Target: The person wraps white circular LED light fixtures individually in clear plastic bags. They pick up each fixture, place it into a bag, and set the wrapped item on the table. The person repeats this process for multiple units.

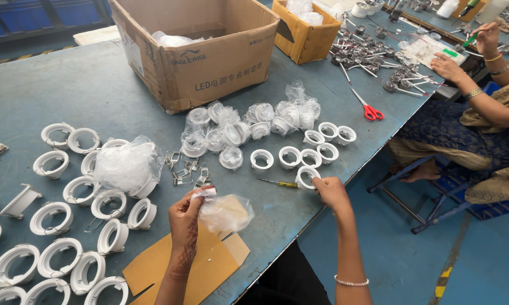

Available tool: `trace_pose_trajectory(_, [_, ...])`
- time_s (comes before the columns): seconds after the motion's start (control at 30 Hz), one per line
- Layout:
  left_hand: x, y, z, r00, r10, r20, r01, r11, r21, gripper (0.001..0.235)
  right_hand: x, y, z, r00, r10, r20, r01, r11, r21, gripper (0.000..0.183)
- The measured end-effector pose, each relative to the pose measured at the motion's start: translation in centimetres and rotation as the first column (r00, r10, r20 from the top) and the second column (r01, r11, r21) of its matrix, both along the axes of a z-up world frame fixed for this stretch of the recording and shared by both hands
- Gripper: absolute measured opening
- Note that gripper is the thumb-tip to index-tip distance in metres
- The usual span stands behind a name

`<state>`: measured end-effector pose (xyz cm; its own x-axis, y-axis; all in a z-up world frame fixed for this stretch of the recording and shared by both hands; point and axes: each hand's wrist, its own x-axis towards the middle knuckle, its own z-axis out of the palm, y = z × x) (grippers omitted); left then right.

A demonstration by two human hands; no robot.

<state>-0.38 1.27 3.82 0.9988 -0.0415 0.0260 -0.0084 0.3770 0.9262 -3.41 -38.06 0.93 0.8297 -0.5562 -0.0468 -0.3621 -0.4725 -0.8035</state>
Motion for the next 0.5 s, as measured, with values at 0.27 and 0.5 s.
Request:
trace_pose_trajectory(0.27, [0.4,0.0,-1.8,0.994,-0.093,-0.053,0.091,0.995,-0.043,0.023,4.9,-0.8,0.4,0.992,0.0,-0.123,-0.011,0.996,-0.086,0.043])
trace_pose_trajectory(0.5, [1.3,-0.1,-3.6,0.993,-0.118,-0.024,0.11,0.971,-0.214,0.018,7.7,5.0,4.2,0.975,0.045,0.219,0.089,0.82,-0.565,0.041])
